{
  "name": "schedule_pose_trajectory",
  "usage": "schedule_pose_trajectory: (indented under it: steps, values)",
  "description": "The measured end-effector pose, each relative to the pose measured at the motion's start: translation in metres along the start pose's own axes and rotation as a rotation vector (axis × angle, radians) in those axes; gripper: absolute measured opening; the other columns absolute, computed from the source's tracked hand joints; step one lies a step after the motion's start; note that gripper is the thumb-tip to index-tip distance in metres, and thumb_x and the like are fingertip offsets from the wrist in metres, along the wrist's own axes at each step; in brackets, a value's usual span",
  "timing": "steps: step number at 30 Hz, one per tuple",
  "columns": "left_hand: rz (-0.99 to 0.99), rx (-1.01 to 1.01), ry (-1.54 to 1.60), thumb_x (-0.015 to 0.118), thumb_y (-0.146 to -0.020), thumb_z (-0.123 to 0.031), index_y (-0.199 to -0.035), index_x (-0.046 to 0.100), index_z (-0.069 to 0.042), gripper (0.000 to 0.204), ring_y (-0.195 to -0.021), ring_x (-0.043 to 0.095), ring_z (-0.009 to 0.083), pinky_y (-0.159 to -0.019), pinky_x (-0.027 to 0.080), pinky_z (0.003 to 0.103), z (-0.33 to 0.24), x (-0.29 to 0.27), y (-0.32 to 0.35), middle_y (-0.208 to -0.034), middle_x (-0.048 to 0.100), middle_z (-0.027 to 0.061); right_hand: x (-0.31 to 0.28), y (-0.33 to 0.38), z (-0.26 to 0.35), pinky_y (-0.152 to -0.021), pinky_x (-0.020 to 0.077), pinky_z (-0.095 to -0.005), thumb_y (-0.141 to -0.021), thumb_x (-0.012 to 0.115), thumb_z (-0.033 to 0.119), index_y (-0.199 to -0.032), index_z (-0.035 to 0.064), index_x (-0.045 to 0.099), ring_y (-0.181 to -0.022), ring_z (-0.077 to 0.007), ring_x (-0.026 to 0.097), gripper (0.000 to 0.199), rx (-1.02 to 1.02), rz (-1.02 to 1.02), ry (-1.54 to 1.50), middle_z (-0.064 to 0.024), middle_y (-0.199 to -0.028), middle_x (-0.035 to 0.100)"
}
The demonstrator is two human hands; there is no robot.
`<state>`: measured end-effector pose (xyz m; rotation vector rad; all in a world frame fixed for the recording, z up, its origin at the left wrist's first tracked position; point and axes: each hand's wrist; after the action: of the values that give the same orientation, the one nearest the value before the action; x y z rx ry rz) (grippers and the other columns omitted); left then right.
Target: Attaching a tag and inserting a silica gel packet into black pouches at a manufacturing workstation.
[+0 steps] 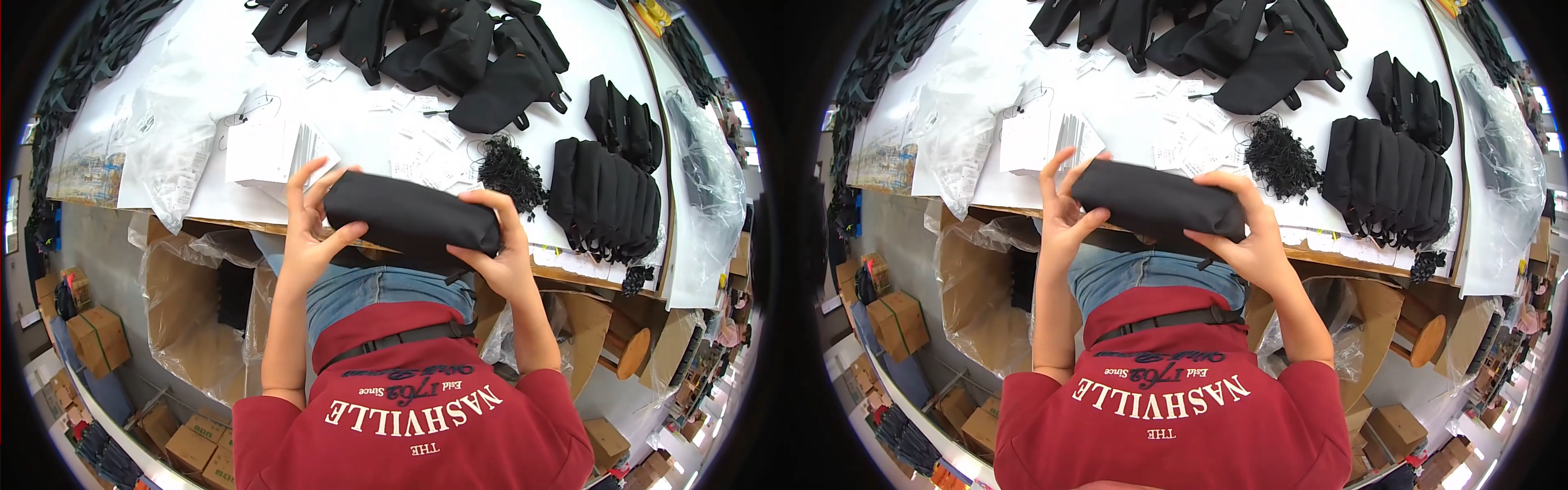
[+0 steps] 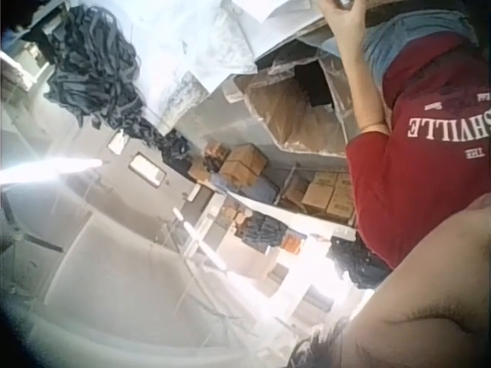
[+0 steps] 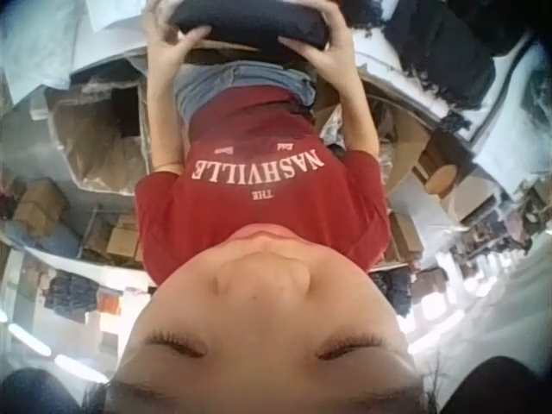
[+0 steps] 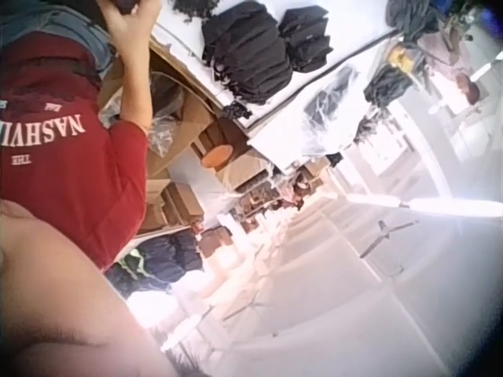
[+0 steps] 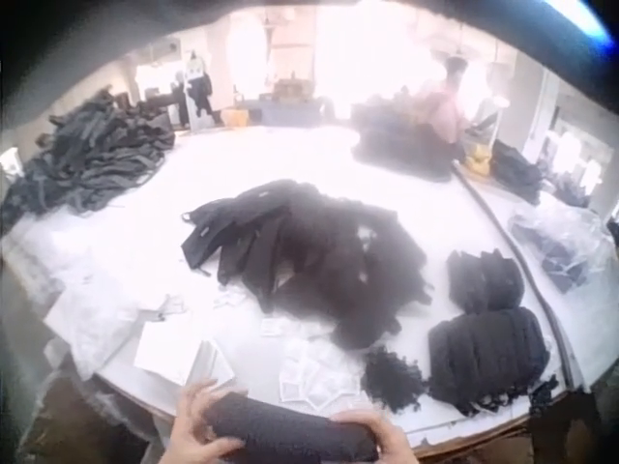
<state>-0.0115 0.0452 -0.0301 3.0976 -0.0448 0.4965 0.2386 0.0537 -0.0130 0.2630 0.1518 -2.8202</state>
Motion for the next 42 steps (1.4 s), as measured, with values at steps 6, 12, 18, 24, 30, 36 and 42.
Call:
schedule_pose_trajectory:
  steps: [6,12,18,24,30,36,42]
  values:
    - [0.078,0.041,-0.277,0.075,-0.066,0.006,-0.112,0.061,-0.002,0.049,-0.102,0.055,0.0138,-0.090,0.042,0.026,-0.004,-0.010,0.004,-0.112,0.060,0.0057,0.001,0.001,0.001,-0.090,0.0413,-0.0249,-0.067,0.077,-0.001,-0.116,0.0027,0.054,-0.106,-0.0157,0.054,0.054,-0.021,0.071,-0.045,-0.0070,-0.115,0.056]
    - [-0.018,0.178,-0.335,0.072,-0.069,0.007,-0.103,0.064,0.000,0.036,-0.094,0.060,0.0153,-0.086,0.045,0.026,0.003,-0.004,0.009,-0.099,0.065,0.0067,0.002,-0.001,0.006,-0.080,0.0441,-0.0246,-0.068,0.073,-0.002,-0.099,0.0016,0.064,-0.089,-0.0139,0.060,0.033,-0.002,-0.015,0.061,-0.0056,-0.094,0.065]
    - [0.033,0.194,-0.284,0.069,-0.080,-0.007,-0.101,0.064,0.003,0.024,-0.093,0.060,0.0161,-0.084,0.044,0.026,0.005,0.000,0.006,-0.097,0.065,0.0082,-0.009,0.003,0.001,-0.080,0.0447,-0.0258,-0.069,0.069,0.000,-0.095,0.0003,0.065,-0.087,-0.0162,0.062,0.026,0.034,-0.026,0.031,-0.0076,-0.093,0.067]
    - [-0.065,0.252,-0.301,0.057,-0.092,-0.044,-0.121,0.052,0.004,0.057,-0.100,0.056,0.0175,-0.089,0.041,0.025,0.020,0.011,0.003,-0.109,0.061,0.0138,-0.023,0.005,-0.002,-0.085,0.0438,-0.0281,-0.071,0.073,0.012,-0.100,0.0026,0.064,-0.093,-0.0167,0.060,0.032,0.033,-0.074,-0.003,-0.0077,-0.098,0.065]
    - [0.100,0.063,-0.224,0.033,-0.098,-0.055,-0.138,0.029,0.003,0.071,-0.079,0.059,0.0174,-0.075,0.046,0.030,0.025,0.014,-0.011,-0.101,0.063,0.0191,-0.120,0.019,-0.014,-0.093,0.0411,-0.0273,-0.088,0.067,0.018,-0.116,0.0018,0.057,-0.104,-0.0149,0.054,0.034,-0.253,-0.939,0.263,-0.0058,-0.113,0.059]
    - [0.129,-0.136,-0.122,0.036,-0.102,-0.039,-0.127,0.042,0.003,0.049,-0.078,0.057,0.0164,-0.076,0.044,0.028,0.042,0.003,0.000,-0.089,0.063,0.0136,-0.273,0.079,-0.038,-0.086,0.0504,-0.0328,-0.089,0.067,0.019,-0.118,0.0022,0.057,-0.100,-0.0206,0.061,0.035,-0.111,-1.277,-0.475,-0.0082,-0.111,0.063]
    - [0.147,-0.263,-0.008,0.041,-0.101,-0.024,-0.114,0.052,0.002,0.031,-0.080,0.057,0.0160,-0.077,0.046,0.029,0.052,0.007,0.004,-0.089,0.062,0.0125,-0.379,0.130,-0.080,-0.083,0.0503,-0.0358,-0.086,0.068,0.012,-0.112,0.0036,0.059,-0.091,-0.0221,0.060,0.029,-0.059,-1.319,-0.697,-0.0084,-0.101,0.064]
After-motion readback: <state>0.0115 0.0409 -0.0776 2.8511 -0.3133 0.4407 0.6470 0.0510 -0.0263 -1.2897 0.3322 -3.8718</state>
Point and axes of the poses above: each hand's wrist, its own y-axis away from the middle knuckle, its own x-axis out of the palm, z = x × y
